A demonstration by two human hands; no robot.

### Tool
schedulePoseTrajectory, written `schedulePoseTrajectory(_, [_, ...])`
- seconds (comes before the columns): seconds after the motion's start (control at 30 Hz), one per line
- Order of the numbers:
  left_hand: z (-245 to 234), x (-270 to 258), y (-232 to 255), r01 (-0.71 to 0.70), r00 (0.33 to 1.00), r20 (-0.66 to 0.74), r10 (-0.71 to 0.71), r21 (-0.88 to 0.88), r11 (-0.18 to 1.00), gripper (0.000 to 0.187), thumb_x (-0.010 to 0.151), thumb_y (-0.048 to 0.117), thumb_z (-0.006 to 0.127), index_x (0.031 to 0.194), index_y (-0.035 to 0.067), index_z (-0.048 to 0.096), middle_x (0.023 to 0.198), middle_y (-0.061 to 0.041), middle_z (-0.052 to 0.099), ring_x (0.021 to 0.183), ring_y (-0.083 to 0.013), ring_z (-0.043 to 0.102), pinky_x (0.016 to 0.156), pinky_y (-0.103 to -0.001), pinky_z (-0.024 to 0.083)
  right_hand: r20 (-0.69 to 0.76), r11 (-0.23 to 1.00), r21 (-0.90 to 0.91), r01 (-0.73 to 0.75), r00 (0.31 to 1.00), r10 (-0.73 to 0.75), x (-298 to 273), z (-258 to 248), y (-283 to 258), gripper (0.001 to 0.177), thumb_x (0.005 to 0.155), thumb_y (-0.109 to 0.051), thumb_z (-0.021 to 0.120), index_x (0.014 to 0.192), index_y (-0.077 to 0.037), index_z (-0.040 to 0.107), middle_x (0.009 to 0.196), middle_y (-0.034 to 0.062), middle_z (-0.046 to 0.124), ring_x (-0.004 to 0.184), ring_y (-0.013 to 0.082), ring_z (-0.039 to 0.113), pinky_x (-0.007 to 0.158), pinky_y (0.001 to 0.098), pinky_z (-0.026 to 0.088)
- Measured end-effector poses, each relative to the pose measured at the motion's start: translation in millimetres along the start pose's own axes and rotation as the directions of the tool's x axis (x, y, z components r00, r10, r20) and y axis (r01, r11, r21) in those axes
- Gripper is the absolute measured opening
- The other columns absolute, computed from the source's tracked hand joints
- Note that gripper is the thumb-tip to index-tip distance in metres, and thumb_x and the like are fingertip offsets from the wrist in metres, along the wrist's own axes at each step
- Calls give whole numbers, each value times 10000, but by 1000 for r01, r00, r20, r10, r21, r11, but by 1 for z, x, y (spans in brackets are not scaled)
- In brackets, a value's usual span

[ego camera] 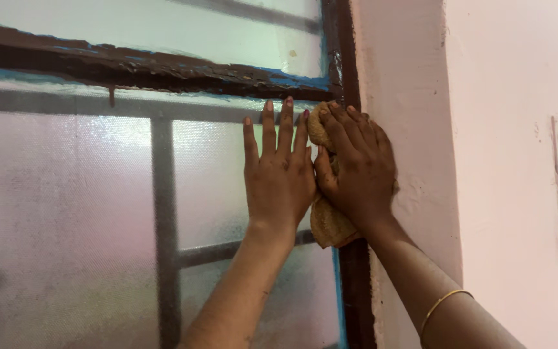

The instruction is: The person wipes the glass and the dark wooden frame of a window using a cloth.

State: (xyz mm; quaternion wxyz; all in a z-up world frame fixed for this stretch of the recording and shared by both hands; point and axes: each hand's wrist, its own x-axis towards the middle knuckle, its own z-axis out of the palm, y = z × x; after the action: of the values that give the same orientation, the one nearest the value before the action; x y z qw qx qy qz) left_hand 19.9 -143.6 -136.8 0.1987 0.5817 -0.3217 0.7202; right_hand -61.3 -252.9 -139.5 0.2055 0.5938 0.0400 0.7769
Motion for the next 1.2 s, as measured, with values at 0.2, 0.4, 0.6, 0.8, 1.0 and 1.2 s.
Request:
schedulePoseTrajectory(0.2, [-18,6,-27,-174,977,119,175,-24,984,569,1002,400,465,1515,154,472,1605,-103,384,1493,-312,287,1213,-516,164,25,1000,31,-3,1000,3,-3,-2,1,468,949,-214,617,1394,-69,608,1467,115,597,1410,315,518,1198,474,364])
schedulePoseTrajectory(0.4, [-42,7,-48,-238,948,202,247,-69,969,537,969,439,482,1468,245,499,1577,-15,394,1481,-208,303,1226,-428,174,61,999,41,6,998,-9,-13,-9,-6,546,943,-222,611,1471,-99,550,1519,100,559,1453,298,477,1217,486,339])
schedulePoseTrajectory(0.6, [-52,15,-75,-384,830,402,387,-92,919,587,971,480,438,1525,290,387,1646,19,273,1515,-190,199,1231,-400,131,175,1000,13,9,985,-11,-7,-12,1,654,979,-375,566,1562,-115,427,1620,96,430,1508,308,356,1214,547,236])
schedulePoseTrajectory(0.8, [-69,22,-62,-396,743,616,262,89,914,796,910,702,286,1618,438,34,1665,105,-16,1521,-133,-51,1242,-424,-62,183,1000,25,-8,983,3,0,-12,-1,672,999,-390,533,1594,-114,391,1641,85,386,1518,298,345,1223,542,237])
schedulePoseTrajectory(1.0, [-88,55,-39,-364,412,907,88,75,929,1222,673,880,502,1579,359,-132,1667,3,-239,1509,-272,-285,1185,-549,-170,137,997,73,-7,991,-3,-1,-15,0,642,997,-352,554,1578,-115,415,1636,94,420,1508,294,364,1217,525,259])
schedulePoseTrajectory(1.2, [-83,71,-40,-529,187,982,-11,110,841,1040,860,853,320,1660,257,25,1733,-104,-100,1565,-394,-218,1246,-660,-138,154,1000,10,-11,988,9,-3,-10,2,647,955,-341,573,1546,-112,444,1596,95,452,1491,297,379,1201,542,262])
